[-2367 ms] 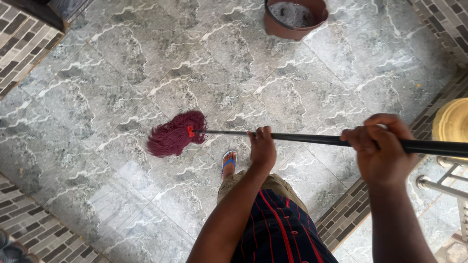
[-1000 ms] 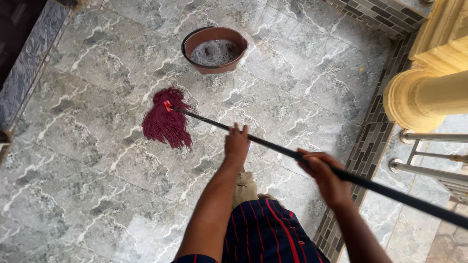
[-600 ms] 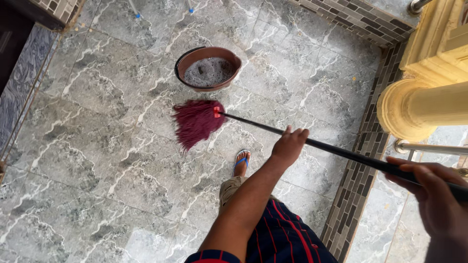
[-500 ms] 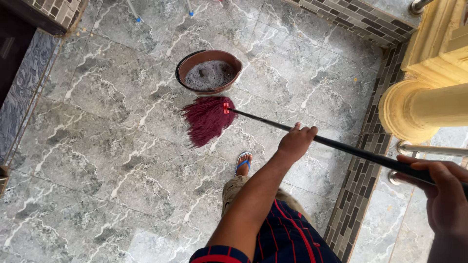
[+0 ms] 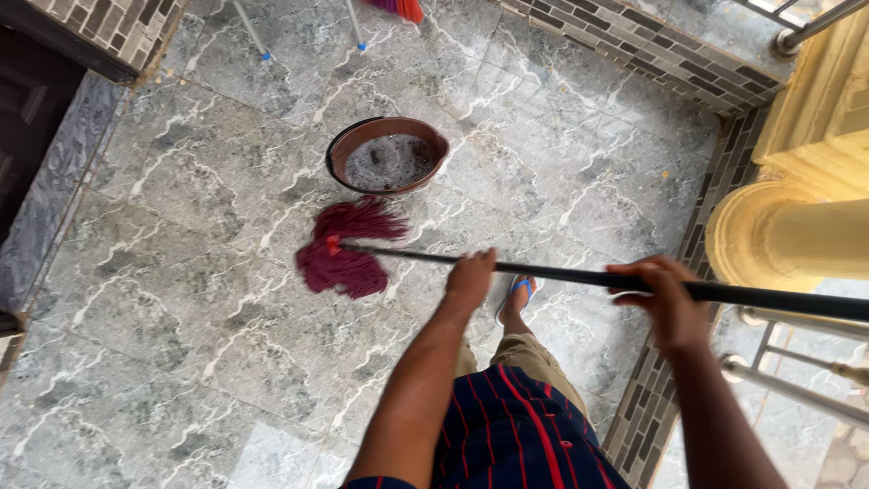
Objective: The person mops a tiled floor by moving a mop across the surface and dipping it into a bucket of water. They navigate around a blue chair and a broom while mopping toward a doorway.
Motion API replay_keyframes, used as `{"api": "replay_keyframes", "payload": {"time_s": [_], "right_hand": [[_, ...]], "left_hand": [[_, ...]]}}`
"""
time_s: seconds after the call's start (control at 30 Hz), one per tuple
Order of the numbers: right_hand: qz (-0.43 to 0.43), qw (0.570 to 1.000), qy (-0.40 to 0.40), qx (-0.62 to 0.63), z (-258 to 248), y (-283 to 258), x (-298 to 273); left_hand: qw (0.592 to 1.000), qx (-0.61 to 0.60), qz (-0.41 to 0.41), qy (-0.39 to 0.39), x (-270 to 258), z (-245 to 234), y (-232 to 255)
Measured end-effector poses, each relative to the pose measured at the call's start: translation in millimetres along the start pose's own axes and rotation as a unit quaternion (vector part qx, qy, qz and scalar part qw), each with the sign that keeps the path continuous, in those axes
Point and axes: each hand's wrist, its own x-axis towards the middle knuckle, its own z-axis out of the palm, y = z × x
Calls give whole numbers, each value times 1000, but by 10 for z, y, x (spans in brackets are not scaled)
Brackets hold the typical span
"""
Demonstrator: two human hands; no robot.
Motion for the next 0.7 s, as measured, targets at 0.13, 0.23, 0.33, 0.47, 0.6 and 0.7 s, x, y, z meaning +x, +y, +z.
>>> {"api": "replay_keyframes", "payload": {"time_s": [0.13, 0.23, 0.33, 0.47, 0.6, 0.7], "right_hand": [[-4, 997, -62, 40, 87, 29, 163], [-14, 997, -72, 20, -191, -81, 384], [-44, 996, -65, -50, -668, -303, 673], [-129, 986, -86, -55, -1361, -726, 934], [-185, 978, -51, -79, -1893, -1169, 953], [-256, 956, -31, -140, -2096, -1449, 971]], "left_hand": [[999, 31, -32, 12, -47, 209, -199], [998, -13, -49, 32, 68, 171, 21], [996, -62, -35, 45, 499, -1, 522], [991, -115, -24, 59, 1171, -235, 1227], [977, -173, 45, 117, 1774, -437, 1844], [970, -208, 62, 112, 2145, -668, 2200]]}}
